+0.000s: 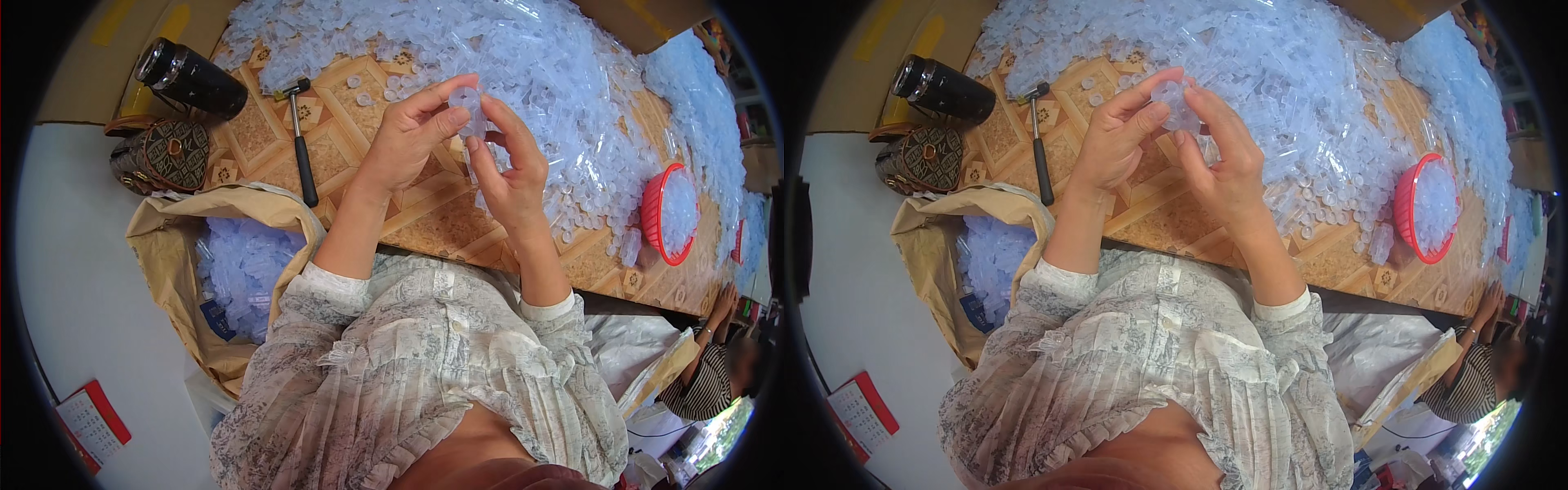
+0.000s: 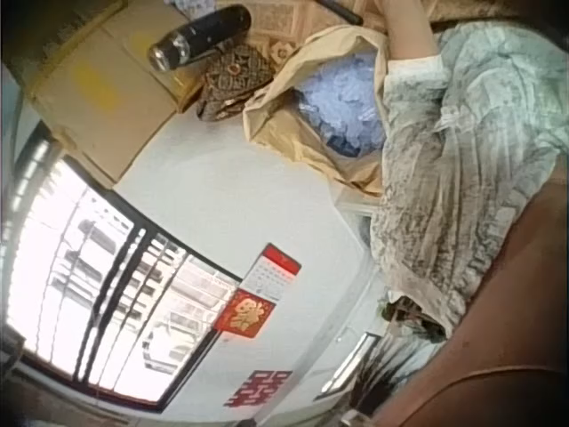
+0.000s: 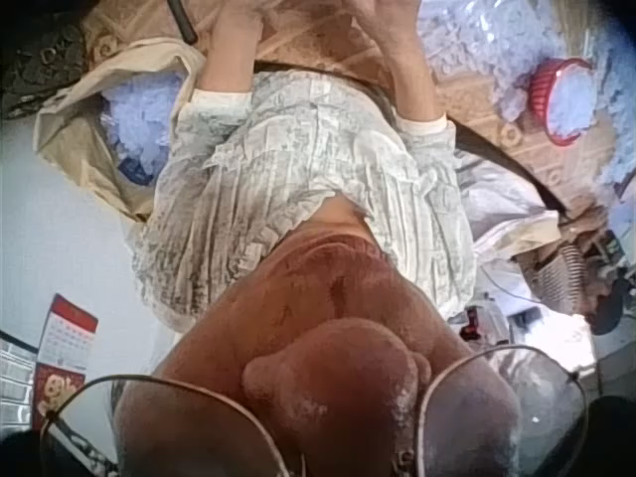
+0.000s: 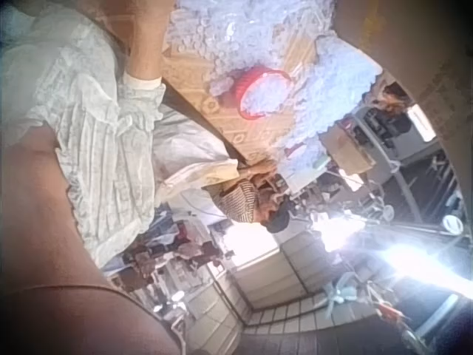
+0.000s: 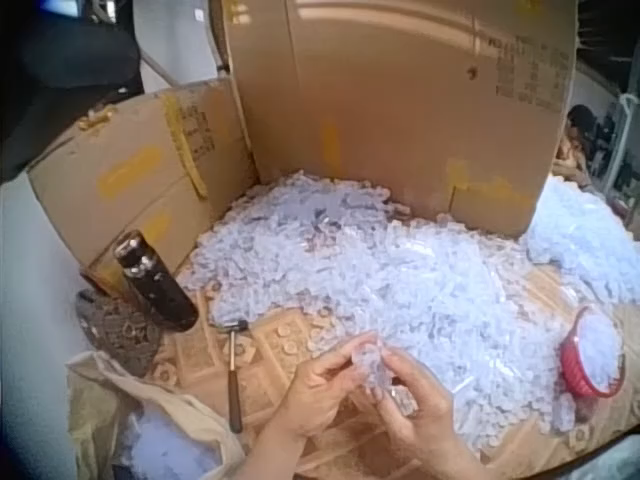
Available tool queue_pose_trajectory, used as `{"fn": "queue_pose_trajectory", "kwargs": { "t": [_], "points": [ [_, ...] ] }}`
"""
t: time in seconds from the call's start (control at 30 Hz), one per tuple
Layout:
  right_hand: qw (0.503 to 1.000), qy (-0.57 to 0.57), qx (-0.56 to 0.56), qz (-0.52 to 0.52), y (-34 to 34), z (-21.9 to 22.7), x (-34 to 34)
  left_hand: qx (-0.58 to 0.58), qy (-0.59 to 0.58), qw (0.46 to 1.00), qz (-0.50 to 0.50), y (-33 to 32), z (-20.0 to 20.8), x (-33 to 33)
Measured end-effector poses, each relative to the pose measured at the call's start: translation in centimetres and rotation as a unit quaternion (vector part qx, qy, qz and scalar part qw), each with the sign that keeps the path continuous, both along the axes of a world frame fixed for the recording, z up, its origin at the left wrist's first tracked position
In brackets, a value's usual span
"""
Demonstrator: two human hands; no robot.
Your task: The person assembles small transparent plastic components by hand at a workbench.
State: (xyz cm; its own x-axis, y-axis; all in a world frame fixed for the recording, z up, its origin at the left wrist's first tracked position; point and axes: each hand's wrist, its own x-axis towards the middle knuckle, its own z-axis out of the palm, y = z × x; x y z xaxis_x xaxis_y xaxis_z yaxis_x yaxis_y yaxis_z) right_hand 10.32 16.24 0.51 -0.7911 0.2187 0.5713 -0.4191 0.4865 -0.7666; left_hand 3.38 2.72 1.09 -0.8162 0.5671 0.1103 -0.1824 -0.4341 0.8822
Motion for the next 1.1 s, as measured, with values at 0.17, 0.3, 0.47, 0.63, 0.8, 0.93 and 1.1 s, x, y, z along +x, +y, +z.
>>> {"fn": "queue_pose_trajectory", "kwargs": {
  "t": [0.17, 0.3, 0.47, 0.63, 0.8, 0.93, 1.1],
  "points": [
    [0.995, 0.014, 0.096, -0.028, -0.3, 0.3, -0.2, 0.025, -0.045, 0.999, 0.017, 0.7, -0.1, 0.6],
    [0.977, 0.048, 0.188, -0.082, -0.3, -0.5, -0.6, 0.068, -0.127, 0.99, 0.006, 0.9, 0.2, 1.0],
    [0.99, -0.143, 0.009, -0.018, -1.0, 0.3, 0.1, 0.016, -0.119, 0.993, 0.014, -0.2, 0.2, 0.2],
    [0.977, -0.209, -0.025, 0.036, -1.9, 1.2, 0.9, -0.019, -0.035, 0.999, -0.023, -1.5, -1.8, -0.8],
    [0.968, -0.231, -0.06, 0.078, -1.1, 1.1, -0.7, 0.0, -0.042, 0.998, 0.056, -1.6, -2.3, -1.5],
    [0.984, -0.18, 0.004, -0.002, 2.2, 2.3, -3.1, 0.082, -0.12, 0.981, 0.126, -4.8, -2.7, -3.7],
    [0.954, -0.158, 0.252, -0.032, 0.4, -0.1, -3.6, 0.156, -0.196, 0.96, 0.125, -4.0, -3.7, -4.2]
  ]
}}
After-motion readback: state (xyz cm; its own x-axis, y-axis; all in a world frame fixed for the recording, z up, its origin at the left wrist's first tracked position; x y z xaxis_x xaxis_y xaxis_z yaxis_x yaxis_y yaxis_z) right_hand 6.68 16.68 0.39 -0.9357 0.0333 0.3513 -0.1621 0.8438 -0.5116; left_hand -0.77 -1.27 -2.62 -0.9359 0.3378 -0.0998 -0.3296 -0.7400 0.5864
